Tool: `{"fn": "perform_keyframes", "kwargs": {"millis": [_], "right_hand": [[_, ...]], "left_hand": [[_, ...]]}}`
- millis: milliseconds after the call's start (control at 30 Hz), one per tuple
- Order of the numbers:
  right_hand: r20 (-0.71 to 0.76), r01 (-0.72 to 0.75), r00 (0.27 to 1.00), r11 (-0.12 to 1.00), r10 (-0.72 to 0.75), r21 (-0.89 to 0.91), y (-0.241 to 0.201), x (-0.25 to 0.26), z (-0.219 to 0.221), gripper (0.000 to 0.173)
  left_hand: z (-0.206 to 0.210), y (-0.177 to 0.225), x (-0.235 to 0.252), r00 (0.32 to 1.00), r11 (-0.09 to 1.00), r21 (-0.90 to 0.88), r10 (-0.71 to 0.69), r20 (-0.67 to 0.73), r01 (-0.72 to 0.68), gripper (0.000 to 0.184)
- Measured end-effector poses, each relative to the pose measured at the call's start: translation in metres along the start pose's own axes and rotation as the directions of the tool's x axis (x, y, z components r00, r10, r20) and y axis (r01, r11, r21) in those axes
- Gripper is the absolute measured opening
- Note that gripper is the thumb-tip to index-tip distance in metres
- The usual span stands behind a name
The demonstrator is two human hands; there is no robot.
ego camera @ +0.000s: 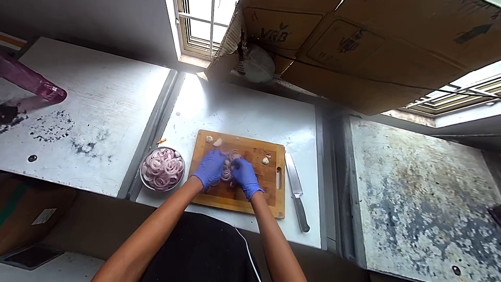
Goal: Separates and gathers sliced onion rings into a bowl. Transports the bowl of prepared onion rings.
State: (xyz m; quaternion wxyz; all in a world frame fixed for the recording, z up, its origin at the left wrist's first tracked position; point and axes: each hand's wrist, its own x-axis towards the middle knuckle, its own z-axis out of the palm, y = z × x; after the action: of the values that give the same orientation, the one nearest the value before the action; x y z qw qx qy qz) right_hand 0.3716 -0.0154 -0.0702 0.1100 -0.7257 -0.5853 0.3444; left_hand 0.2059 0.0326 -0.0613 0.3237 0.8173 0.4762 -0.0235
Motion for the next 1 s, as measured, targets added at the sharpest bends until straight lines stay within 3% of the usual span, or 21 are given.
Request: {"fn": "perform_keyframes", "kwargs": {"millis": [133,300,433,500,567,633,667,733,767,833,867,900,933,1000], "right_hand": [[-0.069,0.014,0.998,1.000,-0.014,0.011,-0.006,0.003,0.007,0.015],[-0.155,0.057,0.985,0.991,-0.075,-0.119,0.005,0.007,0.025,0.010],[-0.171,-0.008,0.985,0.977,-0.030,-0.215,0.001,0.005,0.025,0.007],[-0.151,-0.015,0.988,0.981,-0.015,-0.193,-0.004,0.000,0.018,0.009],[-0.171,0.041,0.983,0.989,-0.066,-0.144,0.004,-0.010,0.015,0.019],[-0.249,0.116,0.958,0.985,-0.144,-0.124,0.018,-0.024,0.019,0.028],[-0.346,0.167,0.917,0.978,-0.200,-0.125,0.029,-0.030,0.026,0.028],[-0.545,0.197,0.801,0.969,-0.247,-0.150,0.046,-0.039,0.039,0.028],[-0.590,0.151,0.779,0.976,-0.214,-0.155,0.050,-0.042,0.042,0.039],[-0.573,0.025,0.810,0.983,-0.125,-0.179,0.051,-0.044,0.050,0.082],[-0.529,0.013,0.839,0.977,-0.126,-0.212,0.048,-0.044,0.055,0.096],[-0.475,0.046,0.865,0.966,-0.165,-0.253,0.043,-0.043,0.061,0.100],[-0.419,0.099,0.880,0.949,-0.225,-0.301,0.039,-0.040,0.068,0.094],[-0.351,0.198,0.874,0.907,-0.335,-0.373,0.033,-0.028,0.079,0.061]], "left_hand": [[-0.002,0.002,0.001,0.998,0.999,0.039,-0.024,-0.059,0.026,0.045],[0.001,-0.002,0.002,1.000,0.997,0.083,-0.006,-0.003,0.006,0.056],[0.000,-0.005,-0.005,1.000,0.999,0.053,-0.007,0.000,0.007,0.059],[-0.004,-0.008,-0.015,0.998,0.996,0.065,-0.057,-0.024,0.059,0.068],[-0.008,-0.008,-0.029,0.983,0.981,0.061,-0.183,0.007,0.182,0.089],[-0.006,-0.010,-0.040,0.944,0.950,0.036,-0.313,0.102,0.311,0.110],[-0.002,-0.012,-0.043,0.936,0.944,0.000,-0.328,0.130,0.331,0.112],[0.008,-0.017,-0.042,0.960,0.958,-0.087,-0.264,0.093,0.272,0.094],[0.012,-0.019,-0.038,0.972,0.967,-0.105,-0.228,0.062,0.233,0.084],[0.018,-0.021,-0.026,0.987,0.984,-0.079,-0.160,0.022,0.162,0.070],[0.019,-0.022,-0.020,0.992,0.991,-0.042,-0.127,0.017,0.128,0.063],[0.020,-0.022,-0.015,0.995,0.995,-0.010,-0.094,0.026,0.094,0.056],[0.020,-0.022,-0.012,0.997,0.998,0.023,-0.062,0.042,0.061,0.051],[0.016,-0.016,-0.008,0.994,0.995,0.101,-0.022,0.103,0.012,0.045]]}}
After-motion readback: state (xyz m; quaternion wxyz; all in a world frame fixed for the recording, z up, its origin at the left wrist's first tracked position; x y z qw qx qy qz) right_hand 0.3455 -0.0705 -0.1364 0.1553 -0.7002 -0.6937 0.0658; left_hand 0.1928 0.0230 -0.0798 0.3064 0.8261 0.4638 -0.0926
